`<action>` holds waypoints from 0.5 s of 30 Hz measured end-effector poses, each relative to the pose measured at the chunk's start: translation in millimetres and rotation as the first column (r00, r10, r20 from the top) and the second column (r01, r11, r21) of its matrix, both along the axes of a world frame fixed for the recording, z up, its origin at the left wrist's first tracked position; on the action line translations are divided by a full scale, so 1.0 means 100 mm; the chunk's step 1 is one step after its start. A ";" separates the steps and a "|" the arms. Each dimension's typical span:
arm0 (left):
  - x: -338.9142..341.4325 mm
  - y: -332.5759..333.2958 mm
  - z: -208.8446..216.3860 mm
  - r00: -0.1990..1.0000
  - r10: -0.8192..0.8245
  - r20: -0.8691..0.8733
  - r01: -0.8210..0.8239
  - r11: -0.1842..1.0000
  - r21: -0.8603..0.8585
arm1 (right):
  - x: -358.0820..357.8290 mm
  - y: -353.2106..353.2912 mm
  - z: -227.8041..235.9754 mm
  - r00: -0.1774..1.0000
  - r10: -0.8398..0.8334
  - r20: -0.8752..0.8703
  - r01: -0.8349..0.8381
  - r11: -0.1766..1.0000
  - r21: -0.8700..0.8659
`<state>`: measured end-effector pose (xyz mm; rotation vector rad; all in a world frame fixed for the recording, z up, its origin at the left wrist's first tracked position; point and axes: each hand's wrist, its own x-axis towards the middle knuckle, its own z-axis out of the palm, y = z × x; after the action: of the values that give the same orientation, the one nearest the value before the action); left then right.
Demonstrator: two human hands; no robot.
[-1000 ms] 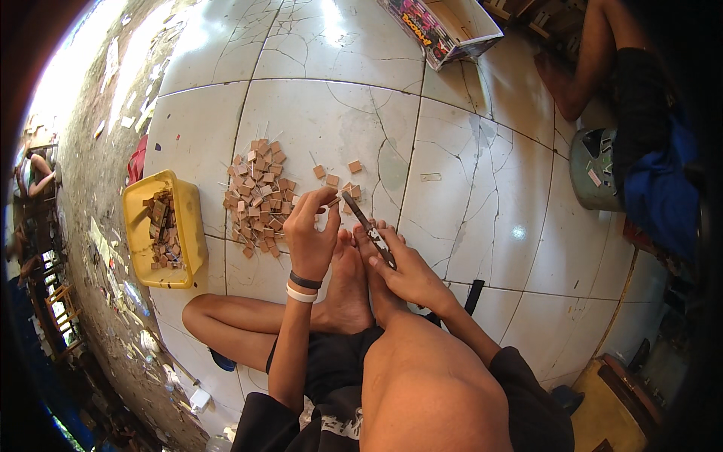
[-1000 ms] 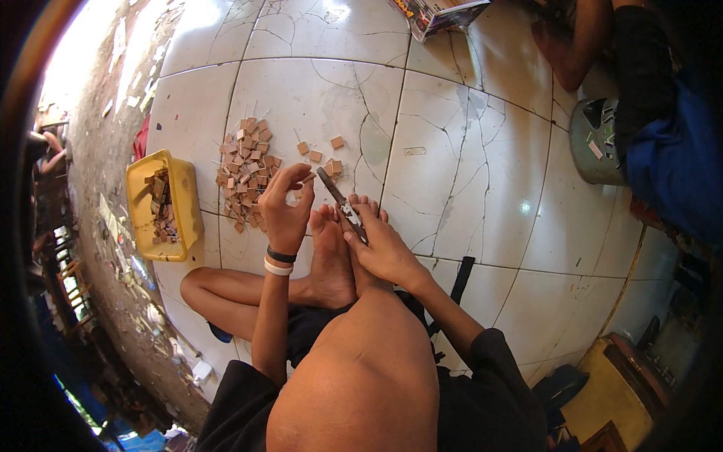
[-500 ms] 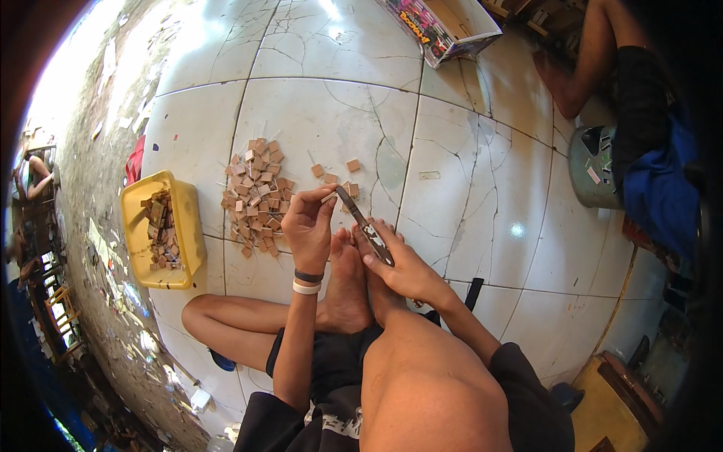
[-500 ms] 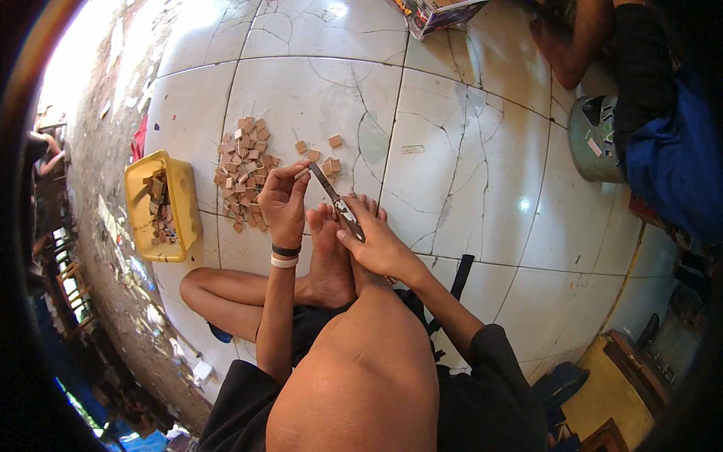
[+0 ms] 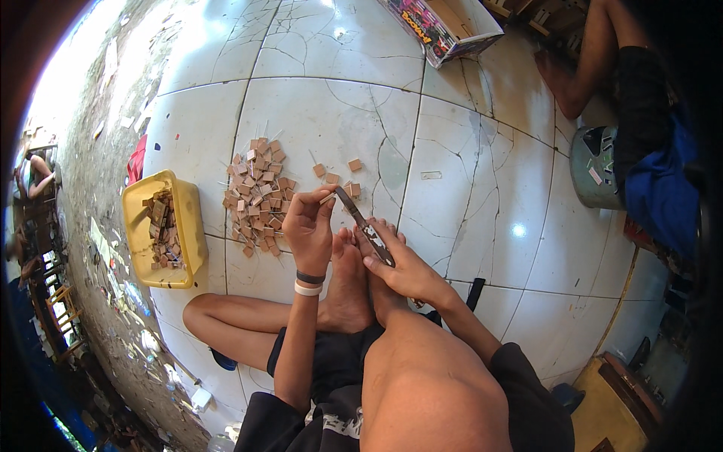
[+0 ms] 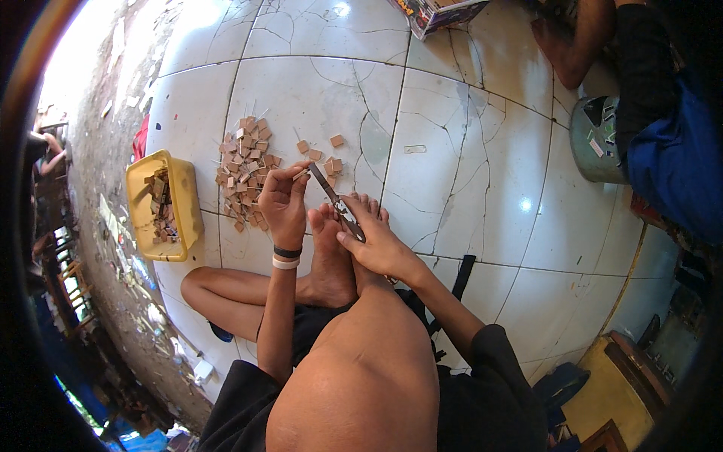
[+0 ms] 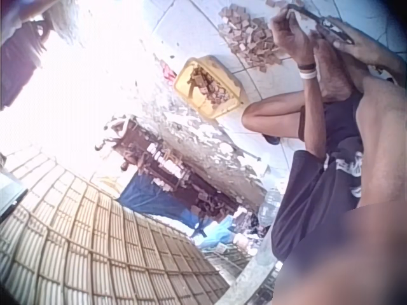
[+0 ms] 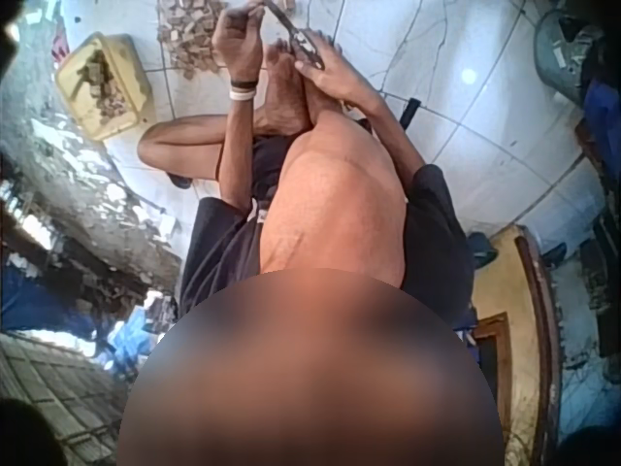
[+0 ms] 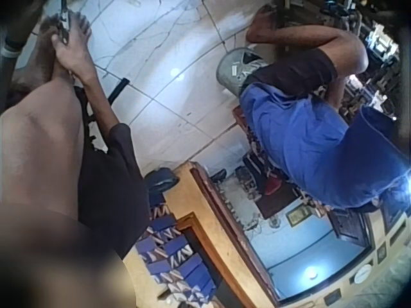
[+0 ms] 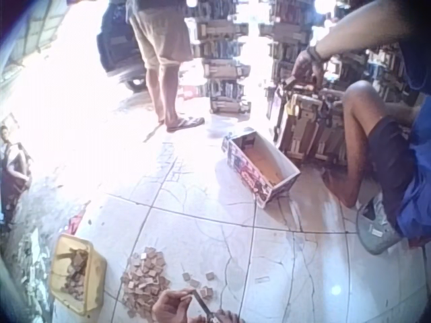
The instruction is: The person sits on the floor and uses a utility knife to trim and shape small wooden blocks. They pick up blocks from a pile, shave off edges, and place the finished pieces back onto the floor.
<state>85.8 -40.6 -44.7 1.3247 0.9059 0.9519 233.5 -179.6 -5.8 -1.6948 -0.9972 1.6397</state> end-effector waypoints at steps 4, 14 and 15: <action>0.01 0.00 0.01 1.000 0.008 -0.009 -0.008 1.000 0.016 | -0.01 0.01 -0.01 1.000 0.003 0.012 -0.003 1.000 -0.008; 0.00 0.02 -0.01 1.000 0.011 -0.010 -0.011 0.999 0.046 | -0.03 0.01 -0.02 0.999 0.013 0.039 -0.013 1.000 -0.016; 0.00 0.03 -0.01 1.000 0.014 -0.017 -0.013 0.999 0.048 | -0.03 0.01 -0.02 1.000 -0.005 0.012 0.005 1.000 0.005</action>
<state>85.4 -37.5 -45.7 1.3712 0.9116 0.9792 230.8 -178.5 -7.8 -1.7043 -1.0011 1.6247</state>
